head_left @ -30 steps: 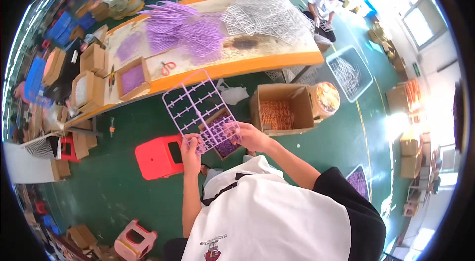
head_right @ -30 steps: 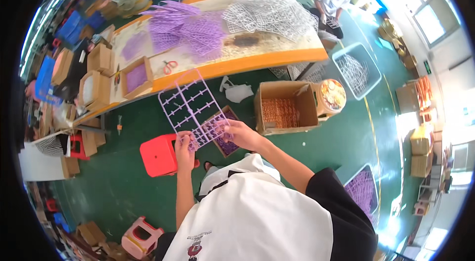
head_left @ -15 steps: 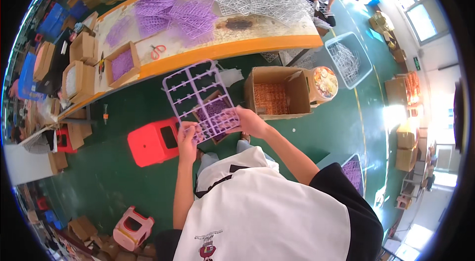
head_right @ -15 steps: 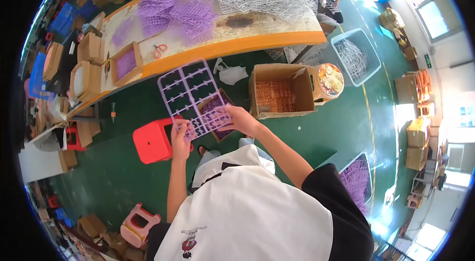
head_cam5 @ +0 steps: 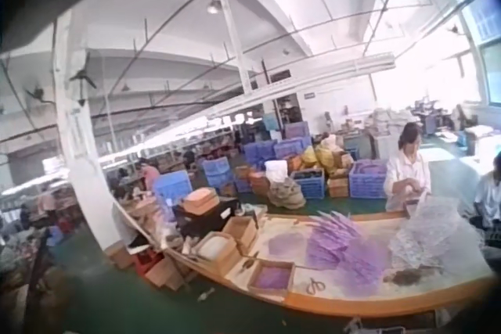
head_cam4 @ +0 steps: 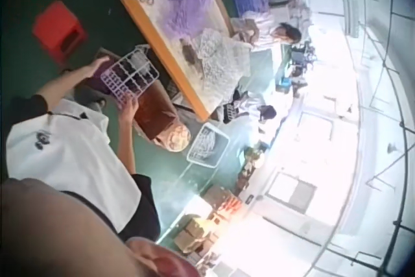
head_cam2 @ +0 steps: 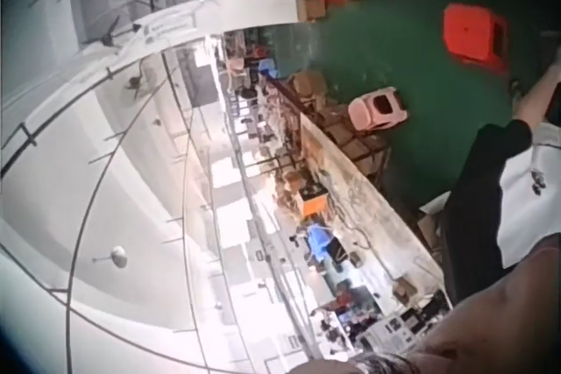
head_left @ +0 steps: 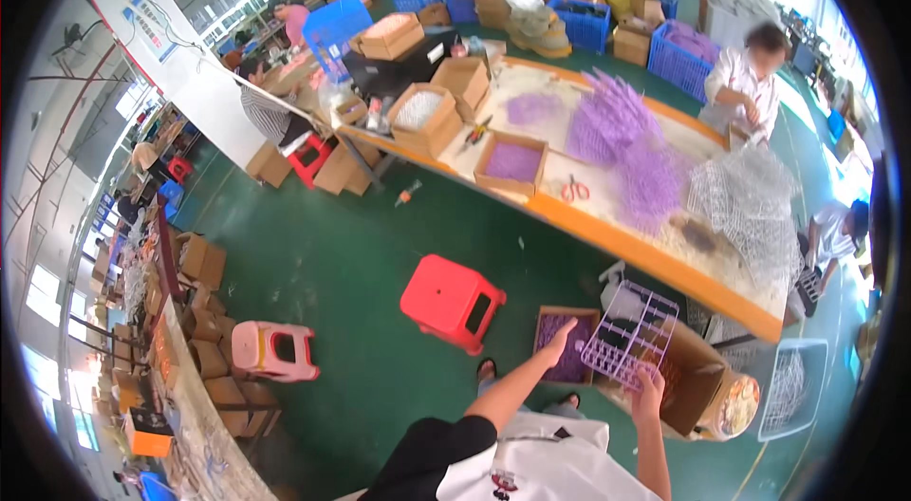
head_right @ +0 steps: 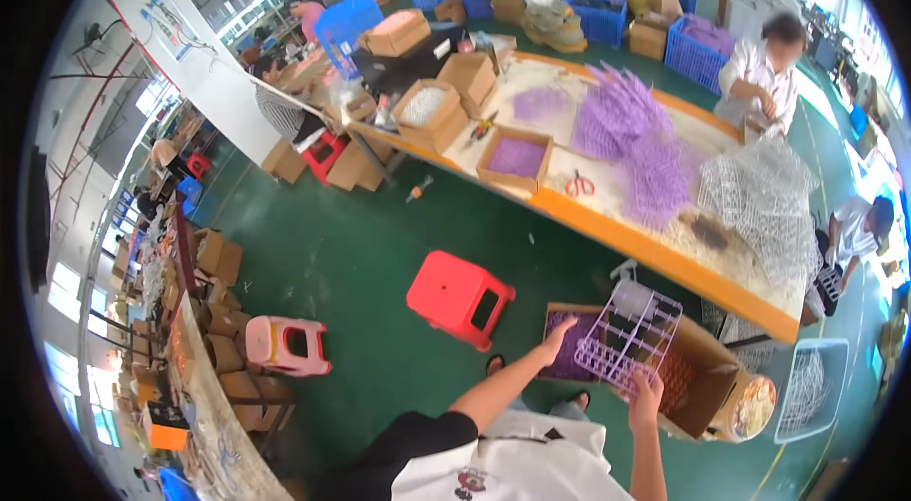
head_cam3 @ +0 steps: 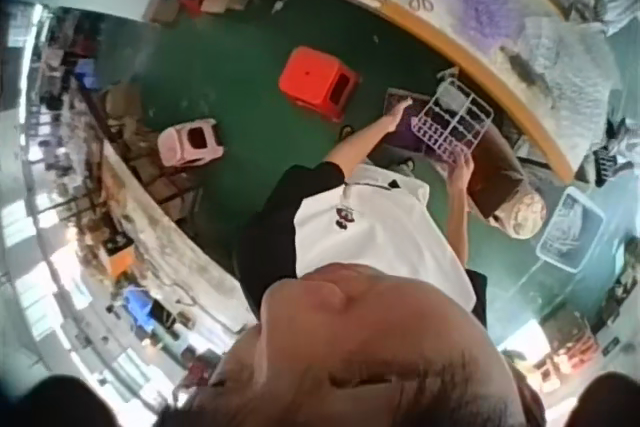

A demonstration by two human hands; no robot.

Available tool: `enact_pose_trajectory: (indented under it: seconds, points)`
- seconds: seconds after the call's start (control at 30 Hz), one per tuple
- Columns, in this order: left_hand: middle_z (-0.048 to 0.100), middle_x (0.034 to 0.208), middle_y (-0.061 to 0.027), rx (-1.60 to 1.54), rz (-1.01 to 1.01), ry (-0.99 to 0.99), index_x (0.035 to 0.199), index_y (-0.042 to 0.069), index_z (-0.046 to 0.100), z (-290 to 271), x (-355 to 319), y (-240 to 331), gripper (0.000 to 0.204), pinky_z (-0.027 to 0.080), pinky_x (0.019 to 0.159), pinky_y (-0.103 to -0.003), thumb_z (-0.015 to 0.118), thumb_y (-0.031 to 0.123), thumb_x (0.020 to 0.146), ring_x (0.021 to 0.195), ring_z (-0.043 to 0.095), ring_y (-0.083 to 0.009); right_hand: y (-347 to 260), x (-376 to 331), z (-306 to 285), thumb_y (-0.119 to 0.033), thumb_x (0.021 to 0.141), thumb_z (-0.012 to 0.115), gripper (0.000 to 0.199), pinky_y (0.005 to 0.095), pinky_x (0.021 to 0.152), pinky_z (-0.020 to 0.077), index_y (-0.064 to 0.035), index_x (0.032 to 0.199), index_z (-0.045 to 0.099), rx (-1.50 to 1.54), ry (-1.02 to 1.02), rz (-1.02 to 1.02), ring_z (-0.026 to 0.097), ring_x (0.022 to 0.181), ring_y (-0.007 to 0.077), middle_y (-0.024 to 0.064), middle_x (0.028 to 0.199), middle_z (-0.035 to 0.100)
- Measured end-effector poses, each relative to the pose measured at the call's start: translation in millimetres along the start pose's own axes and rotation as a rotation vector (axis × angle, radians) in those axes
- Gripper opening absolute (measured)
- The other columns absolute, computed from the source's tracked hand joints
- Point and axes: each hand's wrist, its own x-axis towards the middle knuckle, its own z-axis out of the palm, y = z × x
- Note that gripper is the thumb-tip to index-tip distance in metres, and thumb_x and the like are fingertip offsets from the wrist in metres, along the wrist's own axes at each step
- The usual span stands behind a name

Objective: Plucking small plastic components from a grid-like frame and placing them into a collection box.

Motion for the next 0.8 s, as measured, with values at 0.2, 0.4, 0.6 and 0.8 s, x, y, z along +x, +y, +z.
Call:
enact_pose_trajectory:
  seconds: [0.2, 0.4, 0.6, 0.8]
  points:
    - [0.052, 0.126, -0.0107, 0.341, -0.132, 0.127, 0.127, 0.002, 0.047, -56, -52, 28, 0.053, 0.030, 0.103, -0.033, 0.047, 0.039, 0.089, 0.118, 0.046, -0.0223, 18, 14, 4, -0.012, 0.086, 0.054, 0.012, 0.0274, 0.047, 0.0479, -0.0053, 0.095, 0.054, 0.075, 0.145, 0.072, 0.059, 0.061, 0.0158, 0.0059, 0.078, 0.062]
    - [0.062, 0.085, -0.0187, 1.439, -0.024, 0.075, 0.087, 0.003, 0.065, -339, -133, -43, 0.031, 0.047, 0.068, -0.042, 0.053, 0.030, 0.076, 0.076, 0.061, -0.0317, 72, 26, 70, -0.015, 0.085, 0.054, 0.012, 0.0307, 0.055, 0.0479, -0.0064, 0.093, 0.057, 0.271, 0.110, 0.228, 0.058, 0.064, 0.0181, 0.0065, 0.081, 0.062]
    - [0.059, 0.079, -0.0025, 0.079, -0.566, 0.525, 0.089, 0.010, 0.061, -501, -286, -68, 0.015, 0.043, 0.056, -0.034, 0.052, 0.021, 0.083, 0.067, 0.057, -0.0187, 101, 34, 148, -0.013, 0.085, 0.053, 0.010, 0.0338, 0.057, 0.0485, -0.0062, 0.092, 0.055, 0.173, 0.023, 0.312, 0.059, 0.067, 0.0207, 0.0089, 0.082, 0.063]
    - [0.059, 0.106, -0.0095, 0.499, -0.112, 0.170, 0.117, 0.003, 0.052, -461, -326, -20, 0.037, 0.042, 0.084, -0.033, 0.056, 0.025, 0.087, 0.093, 0.056, -0.0236, 95, 47, 214, -0.011, 0.085, 0.053, 0.010, 0.0356, 0.058, 0.0509, -0.0055, 0.092, 0.056, 0.158, -0.004, 0.330, 0.061, 0.068, 0.0226, 0.0101, 0.083, 0.063]
